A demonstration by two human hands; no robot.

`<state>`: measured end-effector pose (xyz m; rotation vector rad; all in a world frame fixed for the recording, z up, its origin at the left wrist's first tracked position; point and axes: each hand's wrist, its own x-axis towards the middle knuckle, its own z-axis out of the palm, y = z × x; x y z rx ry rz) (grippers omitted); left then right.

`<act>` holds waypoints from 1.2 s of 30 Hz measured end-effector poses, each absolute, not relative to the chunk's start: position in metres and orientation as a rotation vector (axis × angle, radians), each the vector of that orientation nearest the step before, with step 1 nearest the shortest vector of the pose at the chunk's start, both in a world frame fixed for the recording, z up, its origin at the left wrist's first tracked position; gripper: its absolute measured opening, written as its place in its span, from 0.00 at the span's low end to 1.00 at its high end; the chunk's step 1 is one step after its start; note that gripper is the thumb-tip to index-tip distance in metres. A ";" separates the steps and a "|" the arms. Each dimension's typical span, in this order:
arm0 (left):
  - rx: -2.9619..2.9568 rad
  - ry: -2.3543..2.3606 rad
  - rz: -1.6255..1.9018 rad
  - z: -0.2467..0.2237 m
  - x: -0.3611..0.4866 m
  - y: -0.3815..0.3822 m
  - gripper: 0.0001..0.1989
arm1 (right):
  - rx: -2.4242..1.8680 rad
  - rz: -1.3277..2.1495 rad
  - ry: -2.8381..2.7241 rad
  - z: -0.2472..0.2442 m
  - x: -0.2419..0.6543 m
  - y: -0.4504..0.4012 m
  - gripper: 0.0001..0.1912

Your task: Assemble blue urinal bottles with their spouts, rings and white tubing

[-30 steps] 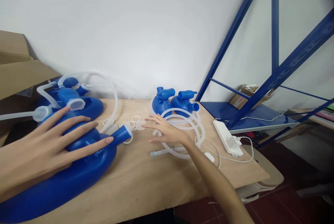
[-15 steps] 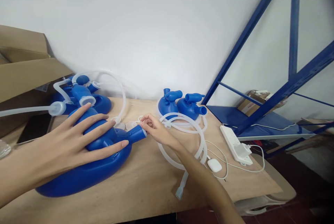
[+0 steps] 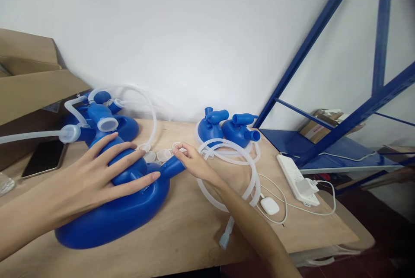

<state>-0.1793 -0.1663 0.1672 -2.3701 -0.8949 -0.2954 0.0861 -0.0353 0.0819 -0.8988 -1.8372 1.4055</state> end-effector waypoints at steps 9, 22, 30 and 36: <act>-2.413 -0.921 -0.401 0.172 -0.165 -0.165 0.45 | -0.832 1.653 -1.691 0.086 0.089 -0.023 0.16; -2.251 -0.842 -0.241 0.173 -0.145 -0.169 0.40 | -1.014 0.967 -2.012 0.095 0.095 -0.040 0.08; -2.271 -0.936 -0.396 0.145 -0.127 -0.171 0.42 | -1.018 1.366 -1.882 0.083 0.097 -0.029 0.11; -2.282 -0.938 -0.394 0.134 -0.125 -0.177 0.36 | -1.076 1.440 -1.864 0.079 0.098 -0.027 0.13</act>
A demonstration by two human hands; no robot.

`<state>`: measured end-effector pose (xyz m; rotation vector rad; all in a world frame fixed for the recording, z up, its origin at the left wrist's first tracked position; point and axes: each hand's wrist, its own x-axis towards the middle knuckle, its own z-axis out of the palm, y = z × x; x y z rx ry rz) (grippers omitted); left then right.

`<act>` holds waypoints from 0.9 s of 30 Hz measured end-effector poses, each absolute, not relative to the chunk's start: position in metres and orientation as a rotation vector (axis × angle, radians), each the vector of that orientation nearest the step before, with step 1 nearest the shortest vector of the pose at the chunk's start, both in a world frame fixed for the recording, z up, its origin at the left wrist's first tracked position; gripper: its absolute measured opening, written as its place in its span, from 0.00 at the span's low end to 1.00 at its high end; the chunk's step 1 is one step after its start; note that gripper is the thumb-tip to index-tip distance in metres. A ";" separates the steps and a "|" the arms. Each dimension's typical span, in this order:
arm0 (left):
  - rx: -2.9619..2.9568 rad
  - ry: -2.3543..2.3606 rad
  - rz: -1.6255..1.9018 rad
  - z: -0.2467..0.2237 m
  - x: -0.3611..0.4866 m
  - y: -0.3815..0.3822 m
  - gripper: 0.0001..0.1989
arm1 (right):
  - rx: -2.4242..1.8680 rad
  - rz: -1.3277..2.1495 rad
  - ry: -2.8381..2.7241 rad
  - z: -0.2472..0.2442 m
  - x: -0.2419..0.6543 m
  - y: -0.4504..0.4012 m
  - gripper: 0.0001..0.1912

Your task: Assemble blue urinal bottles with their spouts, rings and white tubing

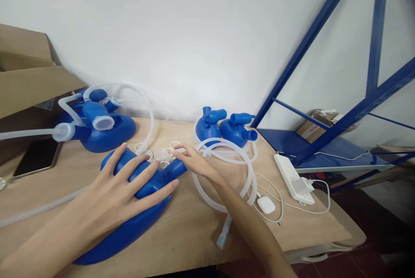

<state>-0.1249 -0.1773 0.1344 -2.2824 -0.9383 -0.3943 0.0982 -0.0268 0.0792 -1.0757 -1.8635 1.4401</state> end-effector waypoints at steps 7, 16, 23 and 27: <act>-2.186 -1.212 -0.742 0.120 -0.109 -0.183 0.28 | -1.050 1.295 -1.908 0.075 0.085 -0.028 0.10; -1.970 -1.321 -0.864 0.082 -0.118 -0.184 0.21 | -1.056 1.119 -2.018 0.097 0.085 -0.051 0.11; -2.017 -1.323 -1.038 0.075 -0.123 -0.182 0.18 | -1.057 1.122 -1.932 0.086 0.078 -0.046 0.13; -2.005 -1.262 -0.991 0.071 -0.123 -0.182 0.18 | -1.004 1.295 -1.875 0.078 0.079 -0.035 0.14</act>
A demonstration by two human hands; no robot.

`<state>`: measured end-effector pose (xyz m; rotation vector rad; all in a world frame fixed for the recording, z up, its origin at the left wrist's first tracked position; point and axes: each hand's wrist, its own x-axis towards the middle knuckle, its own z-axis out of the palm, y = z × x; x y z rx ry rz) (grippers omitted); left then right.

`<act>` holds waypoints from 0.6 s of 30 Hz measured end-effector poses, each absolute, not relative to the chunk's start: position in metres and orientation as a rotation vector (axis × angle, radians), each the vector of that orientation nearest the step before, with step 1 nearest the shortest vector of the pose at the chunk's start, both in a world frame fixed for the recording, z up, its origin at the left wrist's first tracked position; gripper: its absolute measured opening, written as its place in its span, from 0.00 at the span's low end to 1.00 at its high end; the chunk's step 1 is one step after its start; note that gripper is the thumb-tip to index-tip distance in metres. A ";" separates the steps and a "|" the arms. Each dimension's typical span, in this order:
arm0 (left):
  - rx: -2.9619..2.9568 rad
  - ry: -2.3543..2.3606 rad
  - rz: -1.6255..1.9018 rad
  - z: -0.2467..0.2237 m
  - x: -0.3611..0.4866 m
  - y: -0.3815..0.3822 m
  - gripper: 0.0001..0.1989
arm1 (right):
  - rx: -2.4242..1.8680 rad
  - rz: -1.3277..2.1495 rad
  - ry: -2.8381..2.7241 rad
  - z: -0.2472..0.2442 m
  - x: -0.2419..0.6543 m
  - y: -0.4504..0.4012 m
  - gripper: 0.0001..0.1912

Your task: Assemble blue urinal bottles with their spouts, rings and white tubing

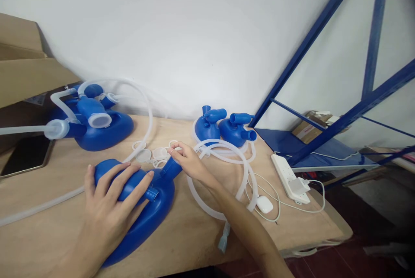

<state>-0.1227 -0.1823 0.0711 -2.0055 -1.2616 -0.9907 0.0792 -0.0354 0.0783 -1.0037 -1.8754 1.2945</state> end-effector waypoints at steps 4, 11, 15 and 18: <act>-1.989 -1.234 -0.937 0.068 -0.124 -0.183 0.22 | -0.960 1.259 -1.966 0.084 0.085 -0.036 0.16; -1.972 -1.254 -0.915 0.066 -0.123 -0.188 0.24 | -1.069 0.941 -2.050 0.107 0.092 -0.054 0.17; -1.969 -1.252 -0.905 0.065 -0.124 -0.189 0.25 | -1.061 0.939 -2.173 0.115 0.094 -0.058 0.22; -1.974 -1.255 -0.871 0.065 -0.124 -0.190 0.25 | -1.032 1.002 -2.207 0.112 0.093 -0.053 0.25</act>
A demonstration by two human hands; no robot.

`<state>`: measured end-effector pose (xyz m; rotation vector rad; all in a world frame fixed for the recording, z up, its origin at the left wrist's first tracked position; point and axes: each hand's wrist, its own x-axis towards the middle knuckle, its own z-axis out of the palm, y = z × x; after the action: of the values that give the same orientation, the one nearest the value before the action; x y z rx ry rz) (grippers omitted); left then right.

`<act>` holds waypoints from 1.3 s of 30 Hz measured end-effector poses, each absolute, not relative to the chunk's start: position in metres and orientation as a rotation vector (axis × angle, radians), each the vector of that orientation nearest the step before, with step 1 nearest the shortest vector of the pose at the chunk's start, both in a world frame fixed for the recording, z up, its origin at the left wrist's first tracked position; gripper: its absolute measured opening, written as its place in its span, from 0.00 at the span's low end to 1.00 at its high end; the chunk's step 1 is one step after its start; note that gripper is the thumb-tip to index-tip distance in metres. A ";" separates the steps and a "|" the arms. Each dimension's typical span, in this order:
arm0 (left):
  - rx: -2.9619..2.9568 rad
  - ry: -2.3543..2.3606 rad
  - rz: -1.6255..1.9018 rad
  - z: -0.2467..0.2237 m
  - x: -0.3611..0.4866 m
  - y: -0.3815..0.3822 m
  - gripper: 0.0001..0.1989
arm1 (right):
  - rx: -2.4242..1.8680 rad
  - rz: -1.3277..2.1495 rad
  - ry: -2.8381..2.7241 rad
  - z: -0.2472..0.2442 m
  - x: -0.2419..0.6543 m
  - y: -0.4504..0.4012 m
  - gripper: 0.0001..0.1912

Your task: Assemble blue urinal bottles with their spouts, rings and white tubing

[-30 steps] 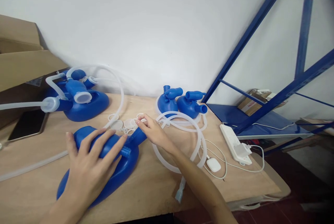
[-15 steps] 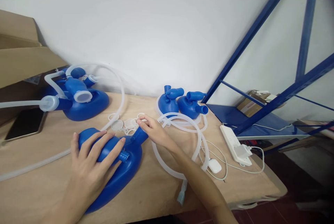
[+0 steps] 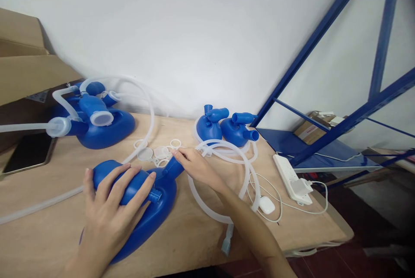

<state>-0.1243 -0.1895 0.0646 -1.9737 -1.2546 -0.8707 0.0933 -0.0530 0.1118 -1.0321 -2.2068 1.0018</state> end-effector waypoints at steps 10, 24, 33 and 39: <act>-1.989 -1.286 -0.828 0.066 -0.123 -0.192 0.23 | -0.988 1.082 -2.296 0.110 0.097 -0.047 0.23; -2.039 -1.221 -0.882 0.066 -0.124 -0.198 0.19 | -0.920 1.377 -1.810 0.114 0.110 -0.025 0.25; -2.008 -1.229 -0.927 0.061 -0.125 -0.195 0.22 | -0.951 1.087 -1.992 0.079 0.089 0.000 0.25; -2.074 -1.293 -1.018 0.065 -0.136 -0.205 0.31 | -1.007 0.994 -2.124 0.065 0.073 0.032 0.27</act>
<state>-0.1360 -0.2051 0.0652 -2.0745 -1.2930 -1.0180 0.0731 0.0319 0.0655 -1.0073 -2.1240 0.9937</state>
